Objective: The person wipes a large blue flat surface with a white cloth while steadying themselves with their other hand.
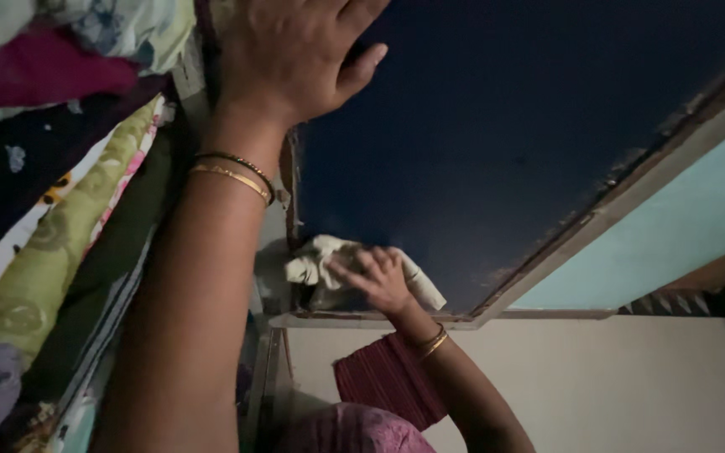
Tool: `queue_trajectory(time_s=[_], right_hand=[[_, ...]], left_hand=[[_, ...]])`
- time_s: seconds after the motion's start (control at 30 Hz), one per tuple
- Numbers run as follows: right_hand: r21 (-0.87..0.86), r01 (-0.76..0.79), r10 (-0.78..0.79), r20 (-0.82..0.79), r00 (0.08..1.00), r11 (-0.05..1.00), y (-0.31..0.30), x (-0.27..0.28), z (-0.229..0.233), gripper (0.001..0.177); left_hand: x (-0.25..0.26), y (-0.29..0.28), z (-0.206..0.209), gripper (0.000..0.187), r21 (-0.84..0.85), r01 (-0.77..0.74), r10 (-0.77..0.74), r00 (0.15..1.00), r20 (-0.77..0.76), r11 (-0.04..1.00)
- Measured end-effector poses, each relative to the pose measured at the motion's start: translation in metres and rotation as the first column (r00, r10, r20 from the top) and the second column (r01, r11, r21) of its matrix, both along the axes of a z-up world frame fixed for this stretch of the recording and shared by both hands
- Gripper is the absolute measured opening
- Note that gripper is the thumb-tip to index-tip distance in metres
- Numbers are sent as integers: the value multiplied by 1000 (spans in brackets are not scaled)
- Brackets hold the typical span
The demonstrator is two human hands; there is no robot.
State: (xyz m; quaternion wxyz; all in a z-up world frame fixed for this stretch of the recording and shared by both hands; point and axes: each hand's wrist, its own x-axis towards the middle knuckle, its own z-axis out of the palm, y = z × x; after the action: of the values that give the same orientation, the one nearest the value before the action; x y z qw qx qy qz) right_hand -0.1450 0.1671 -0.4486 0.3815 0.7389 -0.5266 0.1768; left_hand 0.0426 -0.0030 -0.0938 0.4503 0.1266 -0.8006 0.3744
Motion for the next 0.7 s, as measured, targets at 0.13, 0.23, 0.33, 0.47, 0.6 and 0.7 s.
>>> queue_trajectory(time_s=[0.13, 0.23, 0.33, 0.47, 0.6, 0.7], right_hand=[[269, -37, 84, -166, 983, 962, 8, -9, -60, 62], [346, -94, 182, -232, 956, 933, 8, -21, -130, 50], [409, -120, 235, -244, 941, 905, 10, -27, -162, 41], [460, -93, 202, -193, 960, 883, 5, -28, -148, 48], [347, -48, 96, -121, 988, 936, 2, -29, -71, 73], [16, -92, 93, -23, 995, 996, -10, -20, -3, 82]], left_hand=[[4, 5, 3, 56, -54, -27, 25, 999, -30, 998], [9, 14, 12, 58, 61, 25, -28, 999, 41, 998], [14, 29, 23, 62, 177, 15, -35, 993, 112, 984], [23, 48, 36, 56, 417, 16, -104, 976, 191, 909], [26, 55, 42, 57, 435, 42, -130, 976, 175, 900], [27, 58, 43, 57, 440, 28, -120, 976, 182, 897]])
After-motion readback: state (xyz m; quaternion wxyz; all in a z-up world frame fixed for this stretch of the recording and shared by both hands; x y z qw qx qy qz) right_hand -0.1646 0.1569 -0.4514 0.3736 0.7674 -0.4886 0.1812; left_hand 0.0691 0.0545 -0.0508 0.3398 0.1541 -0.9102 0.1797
